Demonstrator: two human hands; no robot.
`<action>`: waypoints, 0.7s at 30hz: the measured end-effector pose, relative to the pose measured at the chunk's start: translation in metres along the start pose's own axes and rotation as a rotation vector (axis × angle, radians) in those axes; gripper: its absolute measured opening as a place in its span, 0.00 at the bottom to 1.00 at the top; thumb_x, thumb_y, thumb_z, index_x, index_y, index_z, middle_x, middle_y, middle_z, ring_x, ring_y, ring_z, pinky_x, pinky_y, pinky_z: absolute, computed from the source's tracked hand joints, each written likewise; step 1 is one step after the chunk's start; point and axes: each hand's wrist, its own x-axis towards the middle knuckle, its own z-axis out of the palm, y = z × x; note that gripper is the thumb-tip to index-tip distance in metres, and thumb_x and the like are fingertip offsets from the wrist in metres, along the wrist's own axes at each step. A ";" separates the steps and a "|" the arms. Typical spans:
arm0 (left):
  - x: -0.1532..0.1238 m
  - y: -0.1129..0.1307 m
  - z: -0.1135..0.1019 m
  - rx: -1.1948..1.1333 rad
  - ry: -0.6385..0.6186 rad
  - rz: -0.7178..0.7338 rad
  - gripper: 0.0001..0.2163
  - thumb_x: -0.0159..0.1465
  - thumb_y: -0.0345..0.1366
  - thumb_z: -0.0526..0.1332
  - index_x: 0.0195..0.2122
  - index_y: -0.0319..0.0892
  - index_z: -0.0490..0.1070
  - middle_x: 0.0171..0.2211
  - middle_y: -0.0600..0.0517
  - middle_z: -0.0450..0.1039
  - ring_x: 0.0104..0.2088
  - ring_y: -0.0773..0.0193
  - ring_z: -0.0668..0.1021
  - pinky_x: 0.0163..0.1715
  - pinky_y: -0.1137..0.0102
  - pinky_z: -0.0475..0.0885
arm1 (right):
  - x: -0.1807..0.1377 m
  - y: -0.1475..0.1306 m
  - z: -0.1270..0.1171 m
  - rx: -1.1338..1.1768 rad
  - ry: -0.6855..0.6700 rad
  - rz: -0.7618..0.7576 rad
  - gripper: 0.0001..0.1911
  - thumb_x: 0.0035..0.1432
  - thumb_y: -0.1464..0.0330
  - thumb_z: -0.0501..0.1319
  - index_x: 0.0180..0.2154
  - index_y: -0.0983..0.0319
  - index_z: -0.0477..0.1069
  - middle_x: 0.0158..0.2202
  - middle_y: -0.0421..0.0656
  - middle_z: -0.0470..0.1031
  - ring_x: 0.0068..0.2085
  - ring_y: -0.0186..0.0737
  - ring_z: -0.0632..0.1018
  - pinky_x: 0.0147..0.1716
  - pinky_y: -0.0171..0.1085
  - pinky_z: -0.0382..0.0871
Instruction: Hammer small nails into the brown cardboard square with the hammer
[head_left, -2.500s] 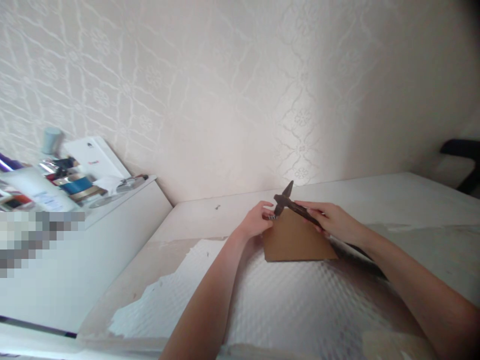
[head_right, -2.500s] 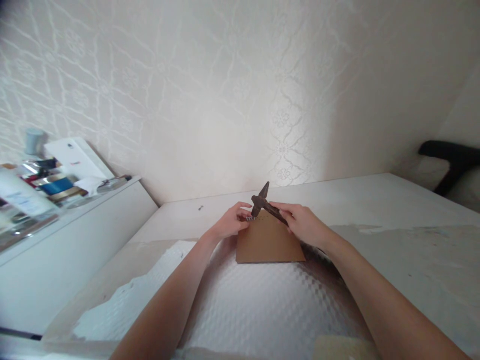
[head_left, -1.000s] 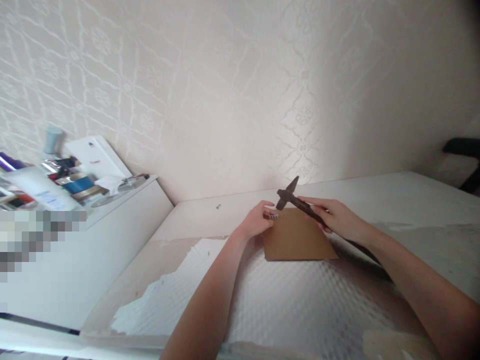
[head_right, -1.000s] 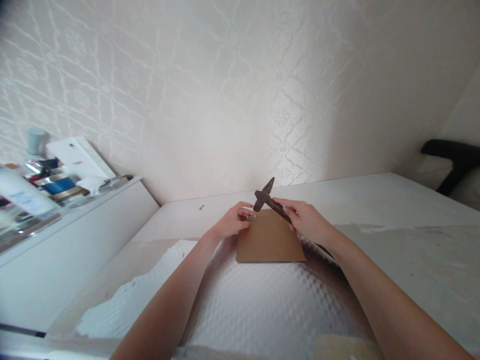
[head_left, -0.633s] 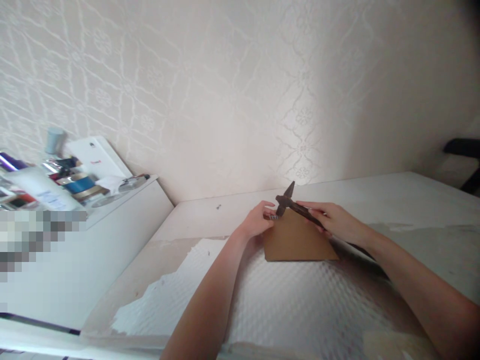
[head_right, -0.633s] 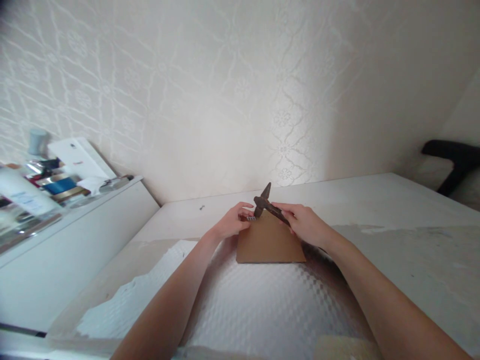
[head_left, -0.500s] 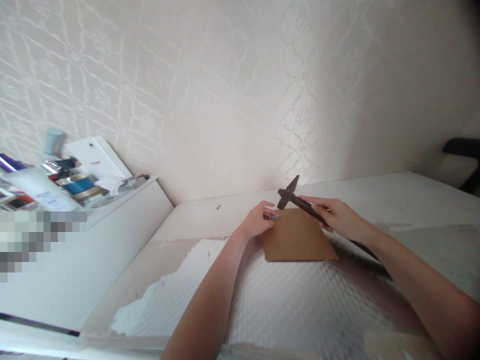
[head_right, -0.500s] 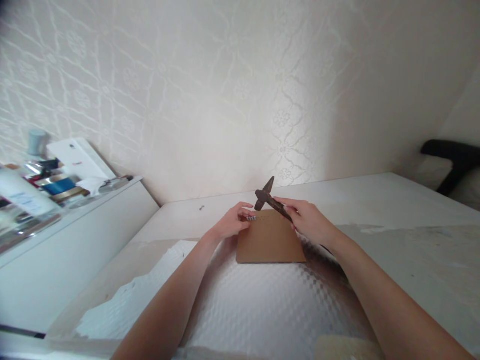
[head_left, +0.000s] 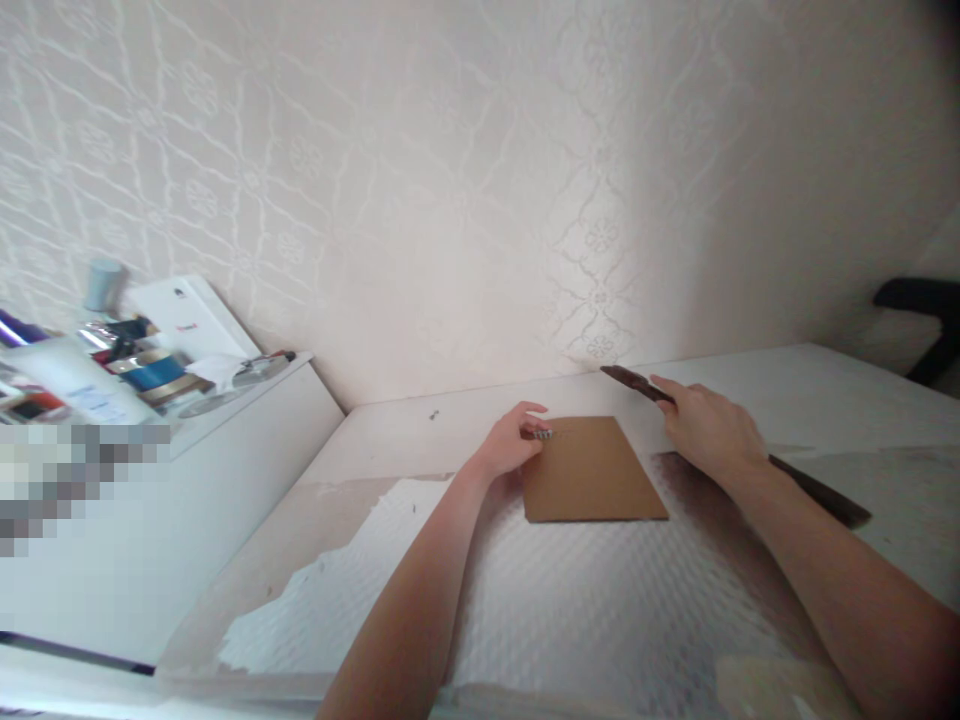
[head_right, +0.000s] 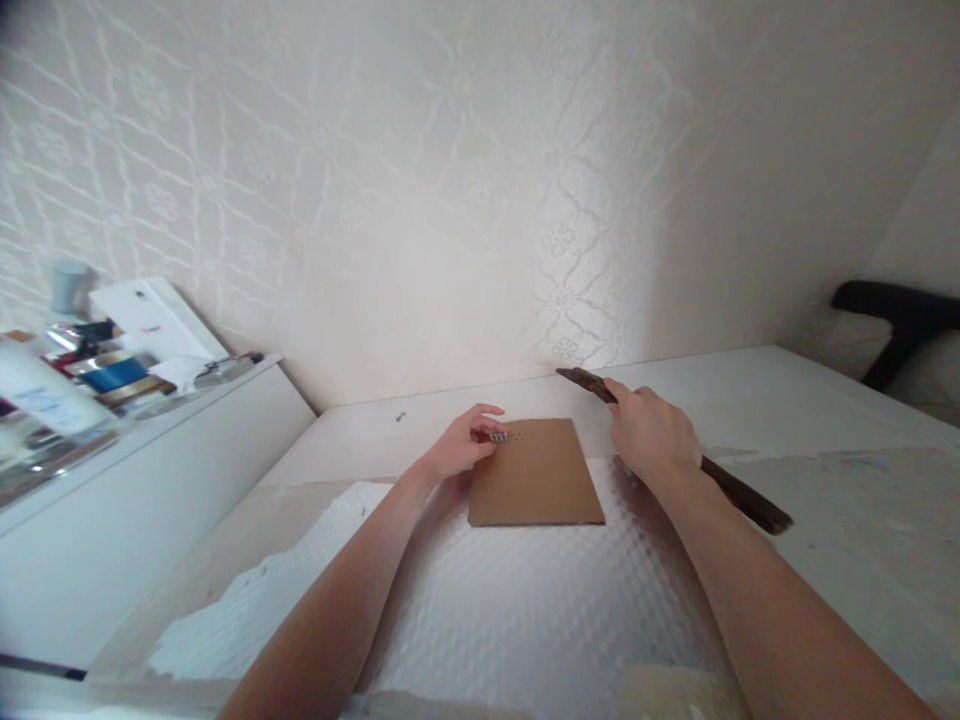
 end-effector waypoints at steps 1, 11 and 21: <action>0.001 0.000 0.000 0.021 0.004 0.016 0.24 0.49 0.18 0.55 0.48 0.39 0.67 0.39 0.48 0.76 0.38 0.66 0.76 0.43 0.68 0.70 | 0.001 0.001 0.000 -0.008 -0.005 0.026 0.24 0.63 0.66 0.46 0.59 0.59 0.63 0.41 0.53 0.75 0.36 0.52 0.78 0.30 0.42 0.66; -0.004 0.005 -0.005 0.444 0.019 0.174 0.17 0.56 0.27 0.52 0.39 0.44 0.78 0.41 0.52 0.77 0.41 0.64 0.77 0.45 0.71 0.71 | 0.003 0.004 0.003 -0.001 -0.092 0.098 0.22 0.62 0.67 0.49 0.56 0.58 0.66 0.44 0.54 0.73 0.40 0.52 0.77 0.34 0.43 0.67; -0.002 0.003 -0.004 0.440 0.031 0.139 0.17 0.56 0.27 0.52 0.38 0.45 0.79 0.42 0.53 0.77 0.42 0.65 0.77 0.47 0.71 0.71 | 0.005 0.004 0.005 -0.001 -0.132 0.101 0.21 0.62 0.67 0.49 0.55 0.59 0.67 0.44 0.55 0.72 0.42 0.52 0.76 0.36 0.43 0.67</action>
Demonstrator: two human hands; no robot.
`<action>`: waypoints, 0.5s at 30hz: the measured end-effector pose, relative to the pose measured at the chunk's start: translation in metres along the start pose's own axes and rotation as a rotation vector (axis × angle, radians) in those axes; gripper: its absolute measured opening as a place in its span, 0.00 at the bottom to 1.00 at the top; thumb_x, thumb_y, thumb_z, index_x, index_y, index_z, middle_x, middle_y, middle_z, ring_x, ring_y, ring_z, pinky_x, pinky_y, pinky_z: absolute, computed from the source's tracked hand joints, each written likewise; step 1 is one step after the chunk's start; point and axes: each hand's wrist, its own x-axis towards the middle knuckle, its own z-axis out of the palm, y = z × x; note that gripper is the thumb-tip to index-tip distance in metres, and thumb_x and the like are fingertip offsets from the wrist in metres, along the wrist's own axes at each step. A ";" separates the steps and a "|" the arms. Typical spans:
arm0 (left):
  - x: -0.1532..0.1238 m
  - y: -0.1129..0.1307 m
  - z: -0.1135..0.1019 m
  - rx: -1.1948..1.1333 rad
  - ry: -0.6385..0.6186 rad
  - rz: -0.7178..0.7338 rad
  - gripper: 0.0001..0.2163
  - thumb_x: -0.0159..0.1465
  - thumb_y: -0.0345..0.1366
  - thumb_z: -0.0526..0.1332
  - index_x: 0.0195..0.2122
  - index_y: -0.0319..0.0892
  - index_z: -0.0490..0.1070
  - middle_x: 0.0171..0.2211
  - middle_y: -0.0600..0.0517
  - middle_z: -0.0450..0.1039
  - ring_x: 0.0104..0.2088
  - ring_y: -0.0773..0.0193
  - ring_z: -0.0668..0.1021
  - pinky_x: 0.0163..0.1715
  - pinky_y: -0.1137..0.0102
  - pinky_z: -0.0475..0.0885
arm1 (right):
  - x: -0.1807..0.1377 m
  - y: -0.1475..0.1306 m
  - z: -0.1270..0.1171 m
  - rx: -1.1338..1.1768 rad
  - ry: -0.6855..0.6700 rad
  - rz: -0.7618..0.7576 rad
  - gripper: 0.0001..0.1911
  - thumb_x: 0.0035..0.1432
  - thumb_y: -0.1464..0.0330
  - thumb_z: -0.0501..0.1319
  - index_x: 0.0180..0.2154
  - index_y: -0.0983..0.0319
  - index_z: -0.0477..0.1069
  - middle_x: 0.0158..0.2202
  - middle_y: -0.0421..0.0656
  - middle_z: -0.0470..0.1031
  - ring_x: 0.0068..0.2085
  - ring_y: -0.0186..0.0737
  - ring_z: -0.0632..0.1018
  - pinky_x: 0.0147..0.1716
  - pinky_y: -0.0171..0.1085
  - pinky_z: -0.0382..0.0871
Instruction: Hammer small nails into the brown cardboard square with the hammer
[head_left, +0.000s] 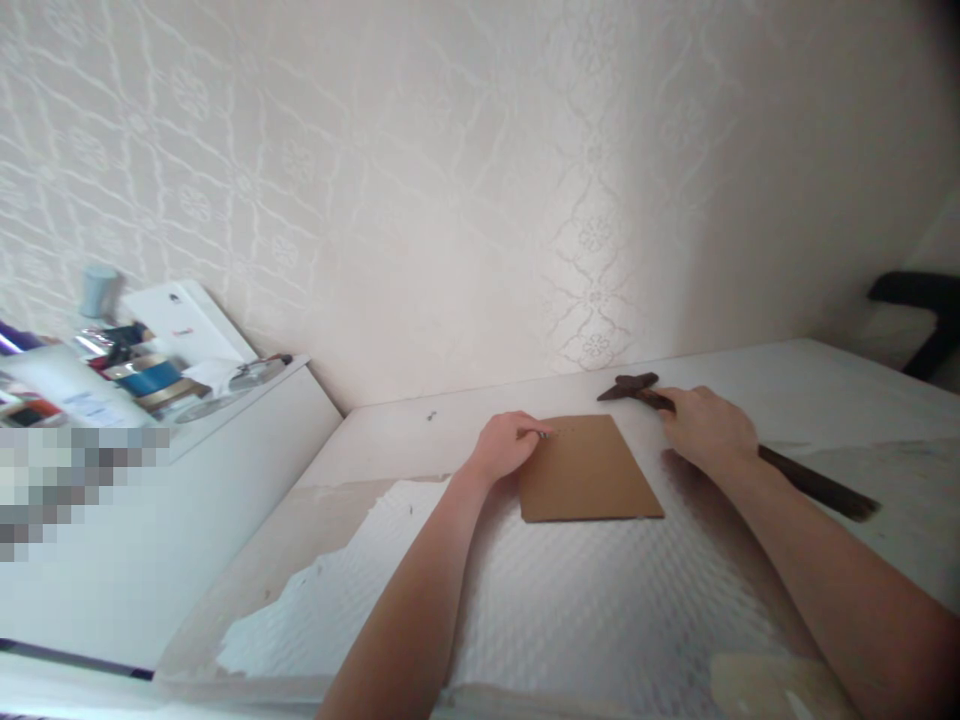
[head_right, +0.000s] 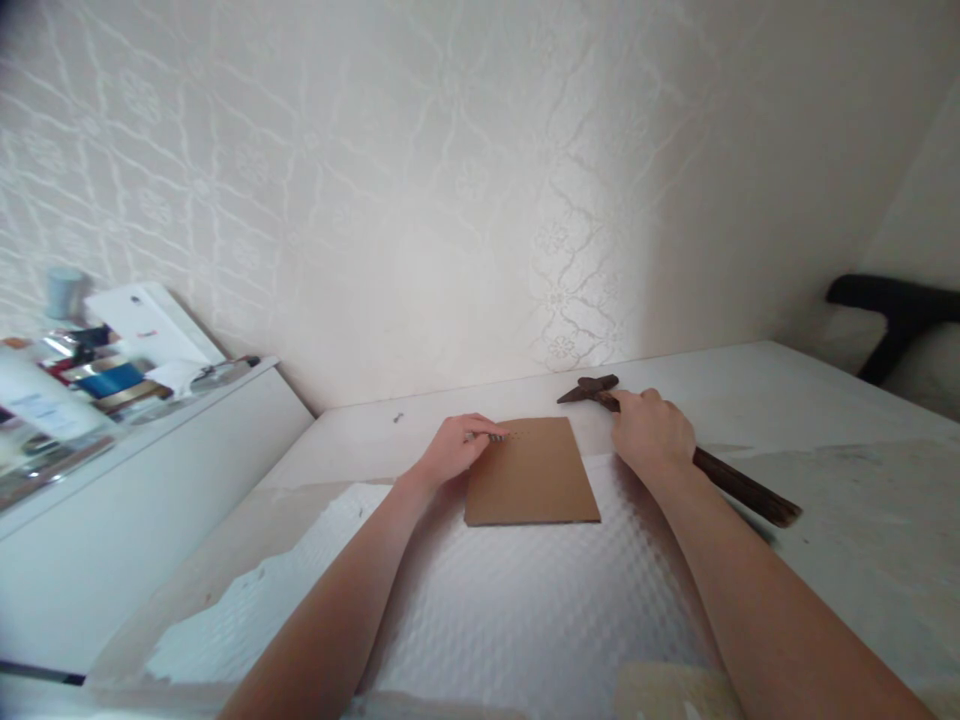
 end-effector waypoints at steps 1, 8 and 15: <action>0.000 0.000 0.000 -0.007 -0.001 -0.004 0.17 0.56 0.27 0.52 0.38 0.45 0.79 0.42 0.53 0.77 0.42 0.65 0.77 0.47 0.70 0.70 | 0.000 0.000 0.000 -0.004 0.003 0.000 0.21 0.62 0.67 0.49 0.55 0.59 0.67 0.44 0.54 0.72 0.41 0.52 0.76 0.35 0.43 0.67; 0.002 0.001 0.000 -0.159 0.058 -0.118 0.18 0.56 0.24 0.51 0.39 0.42 0.78 0.40 0.52 0.79 0.43 0.65 0.78 0.48 0.70 0.70 | 0.001 0.003 0.008 -0.054 0.100 -0.083 0.20 0.61 0.69 0.49 0.50 0.64 0.72 0.38 0.57 0.74 0.42 0.57 0.74 0.34 0.44 0.65; 0.006 -0.003 0.000 -0.138 0.223 -0.186 0.15 0.58 0.26 0.53 0.39 0.41 0.78 0.41 0.50 0.78 0.43 0.64 0.78 0.48 0.69 0.71 | -0.003 0.000 0.006 -0.017 0.125 -0.077 0.20 0.60 0.70 0.48 0.49 0.64 0.72 0.38 0.60 0.73 0.41 0.59 0.73 0.32 0.45 0.63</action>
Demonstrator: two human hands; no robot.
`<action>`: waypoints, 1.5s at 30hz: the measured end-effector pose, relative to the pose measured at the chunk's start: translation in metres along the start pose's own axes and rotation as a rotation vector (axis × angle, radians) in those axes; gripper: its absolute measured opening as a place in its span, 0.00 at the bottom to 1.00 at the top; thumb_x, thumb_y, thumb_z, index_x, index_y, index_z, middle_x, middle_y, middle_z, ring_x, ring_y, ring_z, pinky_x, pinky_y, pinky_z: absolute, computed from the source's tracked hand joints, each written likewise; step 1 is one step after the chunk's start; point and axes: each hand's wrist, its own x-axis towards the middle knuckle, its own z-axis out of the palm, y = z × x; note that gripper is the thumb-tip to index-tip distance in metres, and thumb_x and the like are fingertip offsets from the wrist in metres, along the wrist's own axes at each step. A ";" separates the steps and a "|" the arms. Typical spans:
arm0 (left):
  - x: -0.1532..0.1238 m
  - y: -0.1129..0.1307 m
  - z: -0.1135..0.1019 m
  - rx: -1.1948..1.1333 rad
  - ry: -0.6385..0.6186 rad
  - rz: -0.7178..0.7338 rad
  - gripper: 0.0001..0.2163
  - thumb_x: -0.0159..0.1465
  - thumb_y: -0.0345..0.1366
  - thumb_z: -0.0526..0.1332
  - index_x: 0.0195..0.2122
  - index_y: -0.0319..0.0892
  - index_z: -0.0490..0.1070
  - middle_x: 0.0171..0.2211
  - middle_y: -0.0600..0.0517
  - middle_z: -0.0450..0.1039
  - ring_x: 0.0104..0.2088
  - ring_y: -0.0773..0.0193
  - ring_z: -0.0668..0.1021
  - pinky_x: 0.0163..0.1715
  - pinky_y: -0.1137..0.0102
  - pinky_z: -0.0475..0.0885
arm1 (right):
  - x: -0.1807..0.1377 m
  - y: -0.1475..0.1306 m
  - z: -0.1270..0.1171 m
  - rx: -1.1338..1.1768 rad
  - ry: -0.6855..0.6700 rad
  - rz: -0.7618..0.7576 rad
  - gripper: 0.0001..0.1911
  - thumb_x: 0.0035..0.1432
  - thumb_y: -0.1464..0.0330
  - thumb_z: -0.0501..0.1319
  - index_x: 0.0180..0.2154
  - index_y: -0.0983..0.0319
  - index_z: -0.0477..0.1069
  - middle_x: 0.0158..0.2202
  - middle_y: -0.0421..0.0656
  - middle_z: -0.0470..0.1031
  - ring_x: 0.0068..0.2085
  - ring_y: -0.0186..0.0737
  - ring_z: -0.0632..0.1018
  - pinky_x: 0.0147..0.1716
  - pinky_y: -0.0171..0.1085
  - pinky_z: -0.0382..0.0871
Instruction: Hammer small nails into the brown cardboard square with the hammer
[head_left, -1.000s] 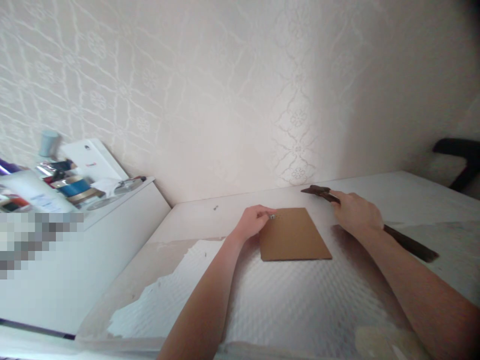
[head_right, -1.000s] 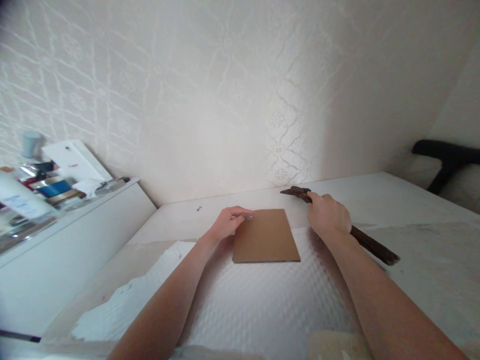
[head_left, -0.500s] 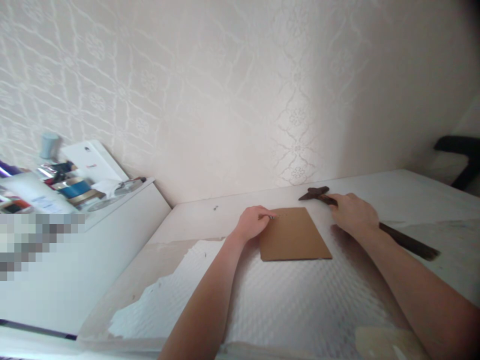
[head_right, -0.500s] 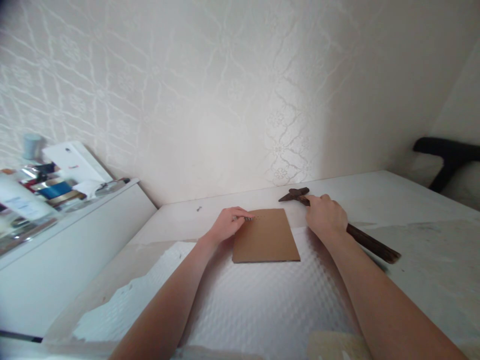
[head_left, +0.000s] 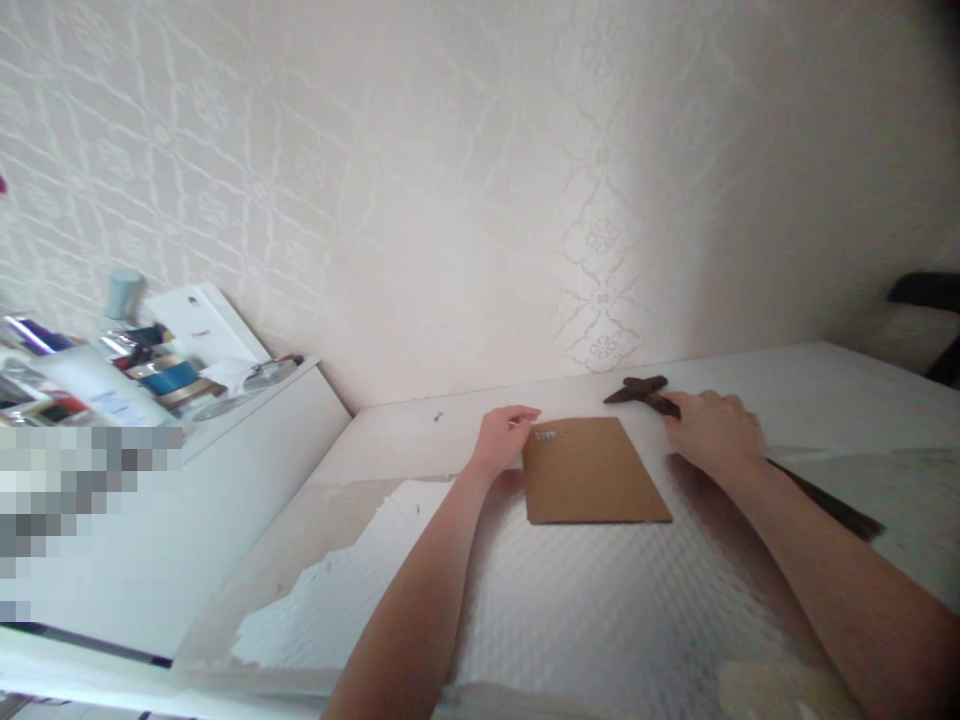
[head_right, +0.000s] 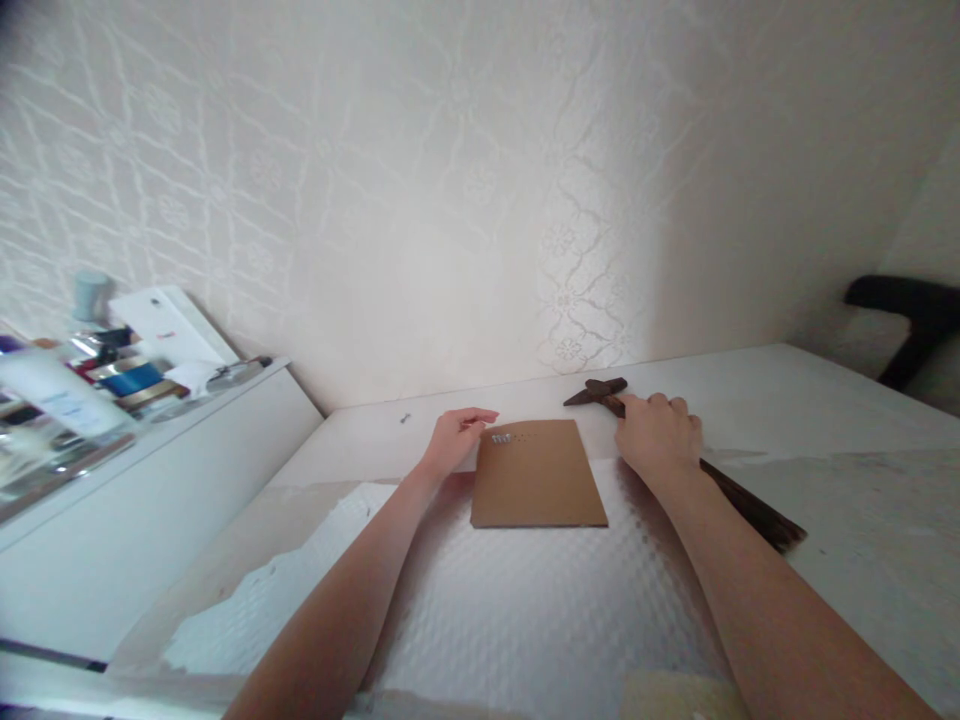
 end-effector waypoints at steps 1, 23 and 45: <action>0.002 -0.001 -0.002 0.031 0.039 -0.009 0.14 0.59 0.27 0.53 0.39 0.41 0.78 0.41 0.50 0.78 0.43 0.64 0.78 0.48 0.69 0.70 | -0.001 -0.002 -0.001 -0.007 0.020 0.009 0.20 0.60 0.69 0.49 0.50 0.64 0.72 0.39 0.60 0.72 0.42 0.59 0.72 0.32 0.46 0.63; 0.015 -0.073 -0.100 0.614 0.158 -0.633 0.10 0.57 0.39 0.60 0.39 0.44 0.76 0.45 0.44 0.76 0.47 0.52 0.76 0.42 0.65 0.71 | 0.002 -0.014 0.003 -0.005 0.062 -0.169 0.20 0.60 0.67 0.50 0.51 0.63 0.72 0.44 0.52 0.73 0.43 0.51 0.71 0.38 0.43 0.66; 0.016 -0.017 -0.060 0.209 0.363 -0.231 0.10 0.59 0.40 0.60 0.34 0.39 0.75 0.34 0.48 0.78 0.36 0.62 0.78 0.40 0.69 0.70 | 0.000 -0.017 -0.002 0.019 0.036 -0.179 0.20 0.61 0.67 0.50 0.51 0.63 0.72 0.45 0.53 0.73 0.45 0.51 0.71 0.40 0.42 0.65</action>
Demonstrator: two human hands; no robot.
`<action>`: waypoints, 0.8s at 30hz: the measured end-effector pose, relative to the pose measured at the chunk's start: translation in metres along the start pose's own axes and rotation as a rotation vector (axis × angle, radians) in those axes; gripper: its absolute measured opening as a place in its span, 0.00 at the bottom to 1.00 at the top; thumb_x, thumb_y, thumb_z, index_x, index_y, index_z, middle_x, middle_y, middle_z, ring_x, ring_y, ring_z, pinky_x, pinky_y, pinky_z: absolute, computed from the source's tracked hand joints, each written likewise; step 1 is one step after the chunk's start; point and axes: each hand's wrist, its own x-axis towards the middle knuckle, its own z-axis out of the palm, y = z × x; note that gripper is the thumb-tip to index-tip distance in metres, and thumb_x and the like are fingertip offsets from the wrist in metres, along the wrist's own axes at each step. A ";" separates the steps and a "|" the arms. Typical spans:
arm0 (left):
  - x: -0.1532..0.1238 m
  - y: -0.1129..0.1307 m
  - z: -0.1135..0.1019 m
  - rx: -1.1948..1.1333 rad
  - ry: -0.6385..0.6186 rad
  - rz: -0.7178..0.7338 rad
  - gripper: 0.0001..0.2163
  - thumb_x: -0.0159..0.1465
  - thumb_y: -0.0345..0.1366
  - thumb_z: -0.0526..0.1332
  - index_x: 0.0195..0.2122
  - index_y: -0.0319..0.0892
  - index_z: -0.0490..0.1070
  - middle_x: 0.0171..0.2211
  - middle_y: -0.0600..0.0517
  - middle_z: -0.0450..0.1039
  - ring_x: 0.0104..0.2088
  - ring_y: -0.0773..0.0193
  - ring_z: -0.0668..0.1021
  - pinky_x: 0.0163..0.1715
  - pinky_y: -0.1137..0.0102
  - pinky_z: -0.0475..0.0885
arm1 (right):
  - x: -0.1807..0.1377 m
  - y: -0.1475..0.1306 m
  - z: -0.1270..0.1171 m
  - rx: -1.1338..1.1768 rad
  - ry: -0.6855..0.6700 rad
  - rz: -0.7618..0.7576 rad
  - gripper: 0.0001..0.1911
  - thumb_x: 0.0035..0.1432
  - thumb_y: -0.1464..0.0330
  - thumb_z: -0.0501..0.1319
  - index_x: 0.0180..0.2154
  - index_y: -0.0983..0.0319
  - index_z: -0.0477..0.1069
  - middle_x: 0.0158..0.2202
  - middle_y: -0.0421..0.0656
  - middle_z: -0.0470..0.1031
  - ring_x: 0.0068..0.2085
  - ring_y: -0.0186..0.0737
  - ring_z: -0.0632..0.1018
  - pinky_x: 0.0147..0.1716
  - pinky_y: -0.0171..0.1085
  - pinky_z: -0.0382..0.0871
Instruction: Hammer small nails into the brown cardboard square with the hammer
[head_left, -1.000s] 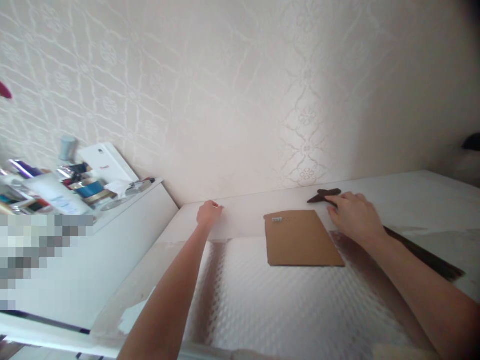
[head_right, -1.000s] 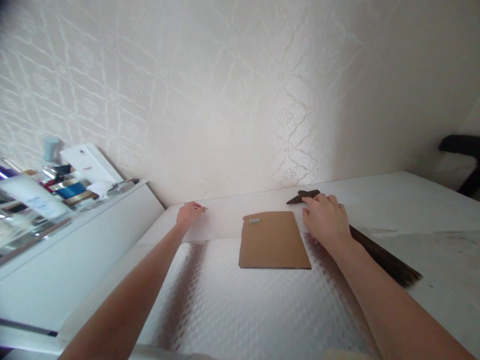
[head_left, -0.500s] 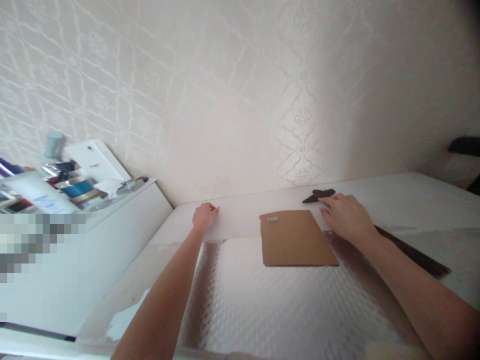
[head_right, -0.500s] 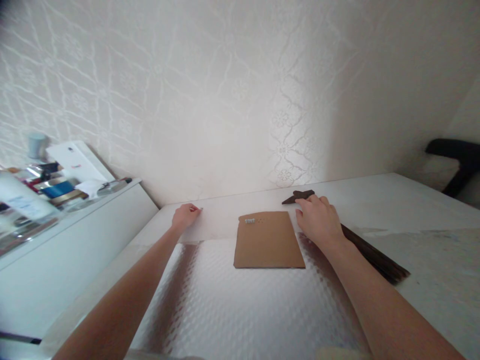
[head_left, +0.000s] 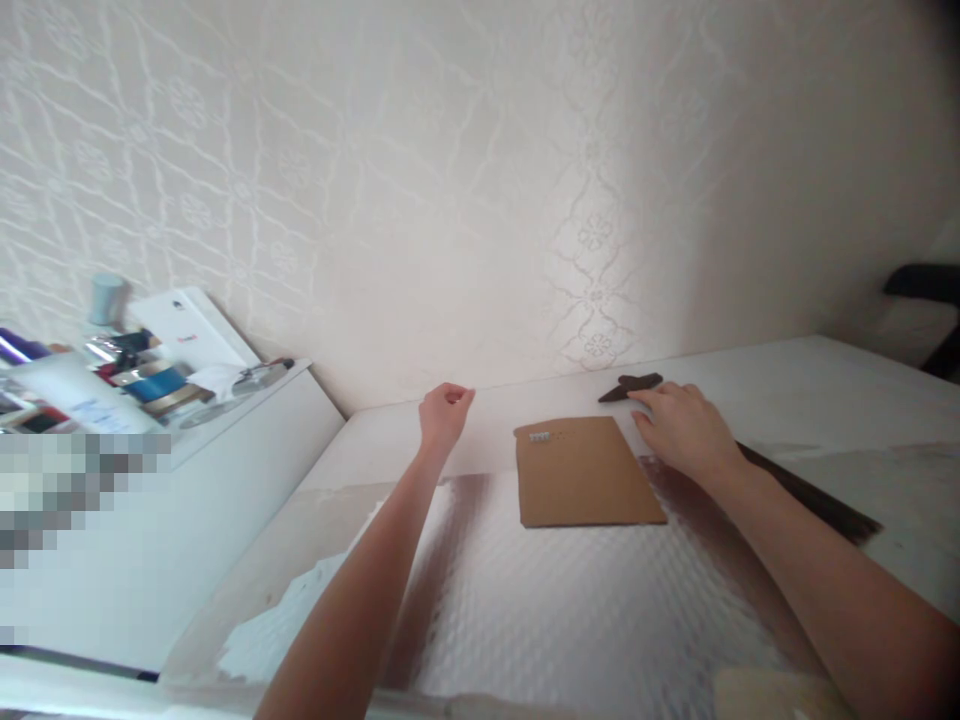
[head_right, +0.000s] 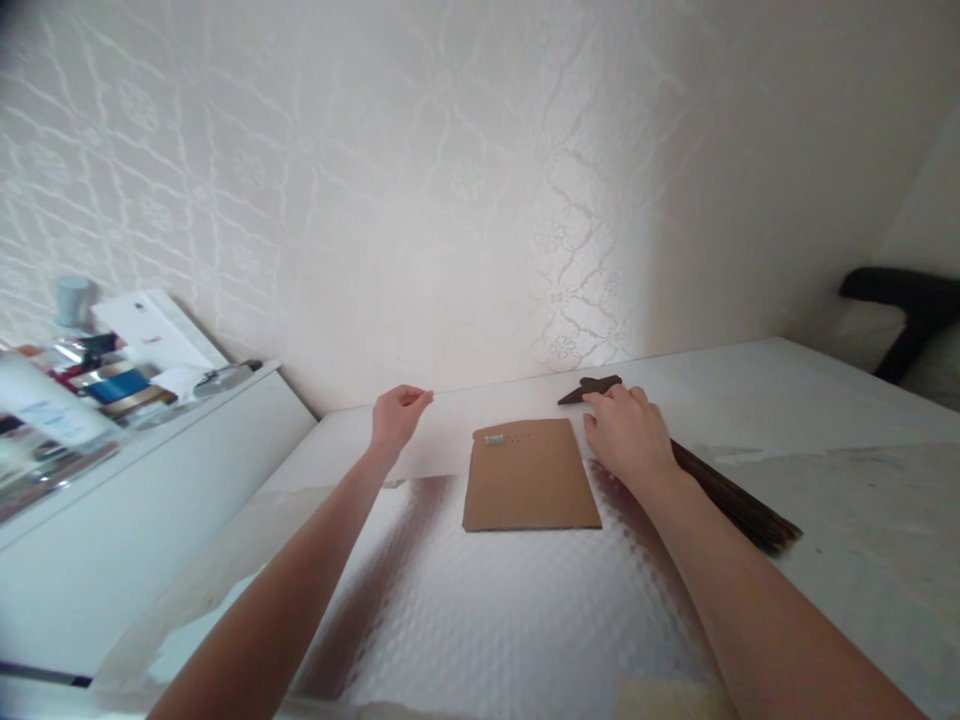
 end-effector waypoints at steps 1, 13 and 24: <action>-0.005 0.011 0.006 -0.091 -0.034 0.033 0.09 0.59 0.39 0.60 0.34 0.39 0.75 0.32 0.48 0.78 0.35 0.63 0.78 0.40 0.70 0.70 | 0.000 0.000 0.000 0.006 -0.004 0.002 0.20 0.61 0.67 0.50 0.51 0.63 0.72 0.45 0.53 0.73 0.45 0.51 0.71 0.40 0.42 0.65; -0.048 0.047 0.057 -0.304 -0.334 0.158 0.07 0.56 0.38 0.64 0.31 0.41 0.79 0.33 0.50 0.80 0.36 0.62 0.79 0.44 0.68 0.71 | 0.000 0.000 -0.002 0.019 -0.011 -0.006 0.20 0.61 0.67 0.50 0.51 0.64 0.71 0.45 0.54 0.73 0.45 0.52 0.71 0.41 0.43 0.65; -0.052 0.042 0.054 -0.180 -0.459 0.220 0.07 0.57 0.33 0.61 0.33 0.42 0.79 0.34 0.51 0.80 0.36 0.64 0.79 0.42 0.71 0.72 | 0.003 0.006 0.005 0.020 -0.034 -0.028 0.21 0.60 0.67 0.50 0.52 0.63 0.71 0.46 0.53 0.73 0.46 0.52 0.71 0.42 0.44 0.65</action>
